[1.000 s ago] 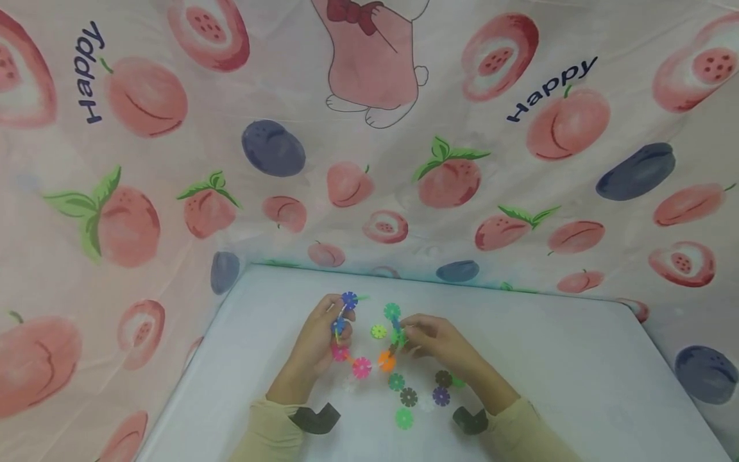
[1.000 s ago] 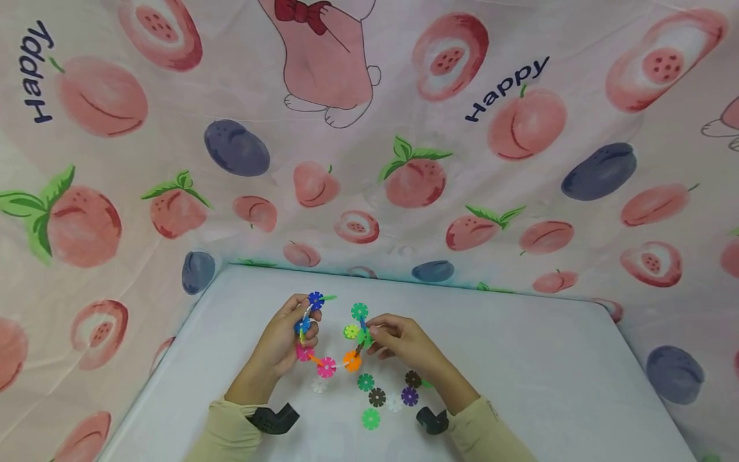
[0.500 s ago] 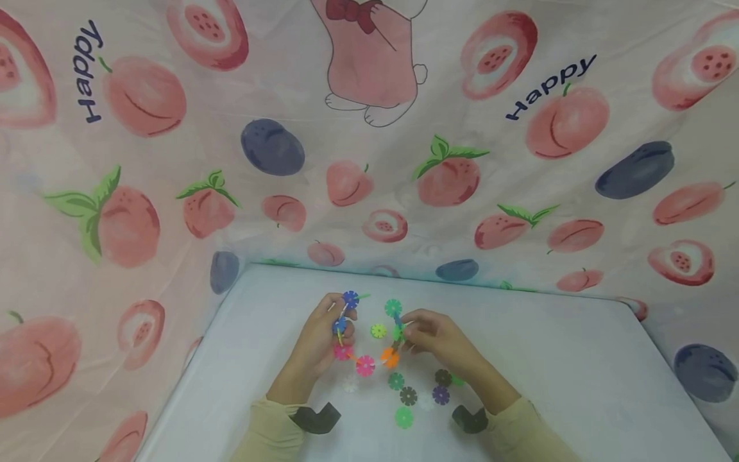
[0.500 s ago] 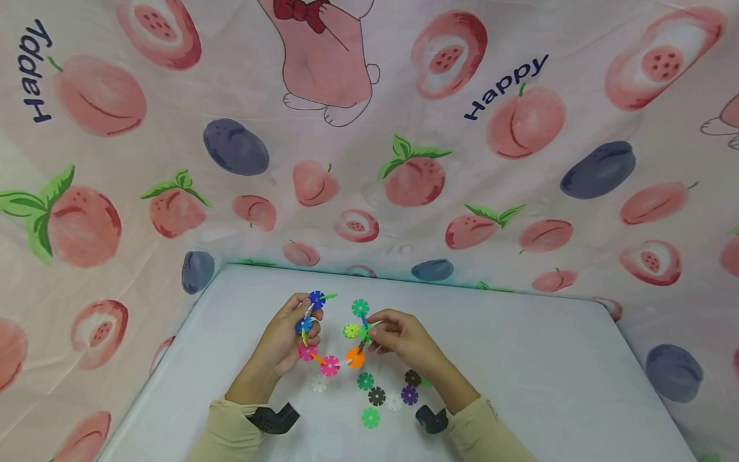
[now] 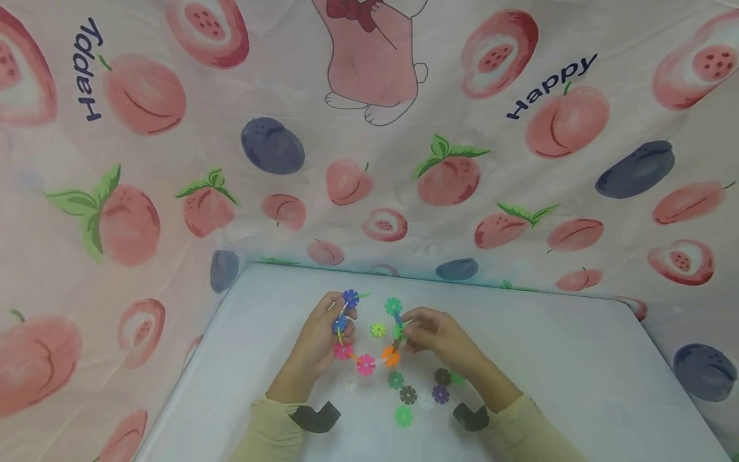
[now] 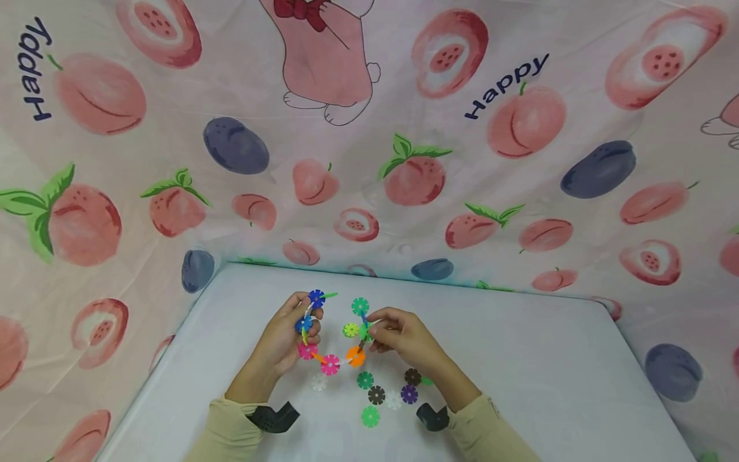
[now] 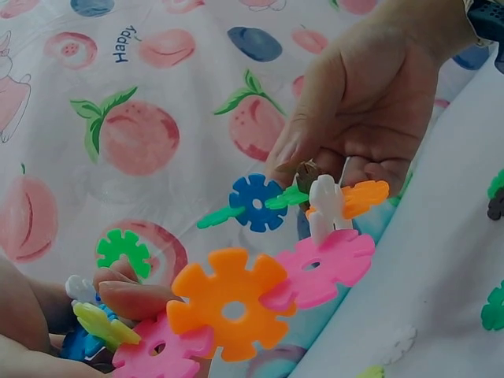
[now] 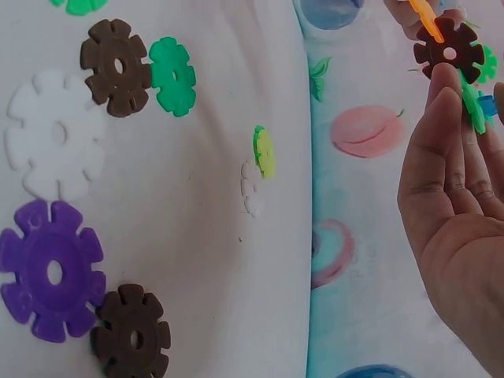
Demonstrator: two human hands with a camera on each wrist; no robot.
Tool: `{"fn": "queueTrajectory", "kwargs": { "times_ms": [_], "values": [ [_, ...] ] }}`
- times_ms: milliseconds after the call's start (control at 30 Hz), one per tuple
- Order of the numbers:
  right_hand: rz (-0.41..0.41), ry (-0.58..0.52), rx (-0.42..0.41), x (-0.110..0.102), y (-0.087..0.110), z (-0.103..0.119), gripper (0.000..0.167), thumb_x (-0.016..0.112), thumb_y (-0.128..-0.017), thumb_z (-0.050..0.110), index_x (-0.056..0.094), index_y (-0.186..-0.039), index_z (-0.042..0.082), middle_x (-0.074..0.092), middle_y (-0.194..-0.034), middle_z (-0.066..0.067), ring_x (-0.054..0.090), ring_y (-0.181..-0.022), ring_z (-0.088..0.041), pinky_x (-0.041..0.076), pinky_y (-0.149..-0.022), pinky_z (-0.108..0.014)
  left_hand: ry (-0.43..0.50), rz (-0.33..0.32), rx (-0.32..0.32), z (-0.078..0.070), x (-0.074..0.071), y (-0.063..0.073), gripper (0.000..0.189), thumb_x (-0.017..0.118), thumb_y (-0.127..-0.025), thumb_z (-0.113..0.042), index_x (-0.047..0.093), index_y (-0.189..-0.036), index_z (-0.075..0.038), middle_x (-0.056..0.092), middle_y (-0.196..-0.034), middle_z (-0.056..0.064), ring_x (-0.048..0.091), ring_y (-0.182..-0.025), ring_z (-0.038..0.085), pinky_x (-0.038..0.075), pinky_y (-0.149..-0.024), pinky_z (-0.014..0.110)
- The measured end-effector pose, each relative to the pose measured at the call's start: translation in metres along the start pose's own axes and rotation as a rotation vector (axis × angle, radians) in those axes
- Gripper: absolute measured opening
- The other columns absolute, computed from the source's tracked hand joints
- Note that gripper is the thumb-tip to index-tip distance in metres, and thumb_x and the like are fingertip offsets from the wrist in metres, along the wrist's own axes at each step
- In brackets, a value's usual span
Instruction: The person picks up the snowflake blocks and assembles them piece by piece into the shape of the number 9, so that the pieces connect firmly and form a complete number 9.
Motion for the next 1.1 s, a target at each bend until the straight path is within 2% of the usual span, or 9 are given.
{"fn": "queueTrajectory", "kwargs": {
  "times_ms": [267, 433, 633, 833, 1000, 1100],
  "values": [
    [0.005, -0.003, 0.024, 0.002, 0.001, 0.003, 0.041, 0.067, -0.099, 0.031, 0.061, -0.132, 0.007, 0.073, -0.106, -0.015, 0.073, -0.097, -0.031, 0.06, -0.088, -0.032, 0.007, -0.002, -0.003, 0.0, -0.001, 0.0, 0.017, 0.041, -0.111, -0.027, 0.048, -0.113, -0.011, 0.055, -0.095, 0.003, 0.047, -0.065, 0.011, 0.045, -0.06, 0.02],
    [-0.005, 0.0, 0.039, 0.003, 0.001, 0.003, 0.035, 0.067, -0.099, 0.028, 0.062, -0.13, 0.011, 0.072, -0.108, -0.02, 0.073, -0.097, -0.033, 0.06, -0.087, -0.033, 0.0, -0.011, -0.003, 0.0, -0.001, 0.001, 0.018, 0.04, -0.111, -0.028, 0.048, -0.112, -0.012, 0.056, -0.096, 0.003, 0.047, -0.066, 0.011, 0.044, -0.06, 0.02],
    [-0.018, 0.002, 0.04, 0.004, 0.002, 0.002, 0.031, 0.067, -0.099, 0.025, 0.064, -0.127, 0.013, 0.073, -0.102, -0.012, 0.073, -0.092, -0.028, 0.06, -0.086, -0.032, 0.006, -0.013, -0.01, -0.001, -0.001, 0.003, 0.017, 0.04, -0.111, -0.027, 0.048, -0.112, -0.012, 0.056, -0.095, 0.003, 0.046, -0.065, 0.011, 0.043, -0.059, 0.02],
    [-0.005, -0.023, 0.045, 0.004, 0.001, -0.002, 0.034, 0.068, -0.099, 0.027, 0.063, -0.128, 0.01, 0.072, -0.1, -0.012, 0.073, -0.095, -0.035, 0.06, -0.086, -0.031, 0.018, -0.004, -0.014, -0.002, -0.001, 0.003, 0.017, 0.039, -0.111, -0.026, 0.048, -0.111, -0.012, 0.055, -0.095, 0.003, 0.044, -0.064, 0.011, 0.04, -0.057, 0.02],
    [0.02, -0.023, 0.058, 0.0, -0.001, -0.006, 0.036, 0.068, -0.099, 0.028, 0.061, -0.13, 0.012, 0.072, -0.108, -0.018, 0.073, -0.097, -0.029, 0.06, -0.089, -0.034, 0.01, -0.015, -0.017, -0.003, -0.002, 0.001, 0.017, 0.039, -0.111, -0.026, 0.047, -0.113, -0.012, 0.056, -0.099, 0.004, 0.046, -0.068, 0.011, 0.044, -0.061, 0.021],
    [0.052, -0.028, 0.075, -0.002, -0.002, -0.011, 0.045, 0.071, -0.096, 0.026, 0.058, -0.136, 0.01, 0.07, -0.114, -0.018, 0.072, -0.1, -0.025, 0.06, -0.092, -0.037, 0.036, -0.022, -0.016, -0.005, -0.004, 0.0, 0.015, 0.037, -0.111, -0.025, 0.046, -0.112, -0.013, 0.056, -0.101, 0.004, 0.047, -0.069, 0.012, 0.045, -0.063, 0.021]
  ]
}}
Point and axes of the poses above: each hand's wrist, its own y-axis away from the middle knuckle, its own x-axis out of the palm, z = x × y, the point moved 2 cm from there along -y, towards the middle knuckle
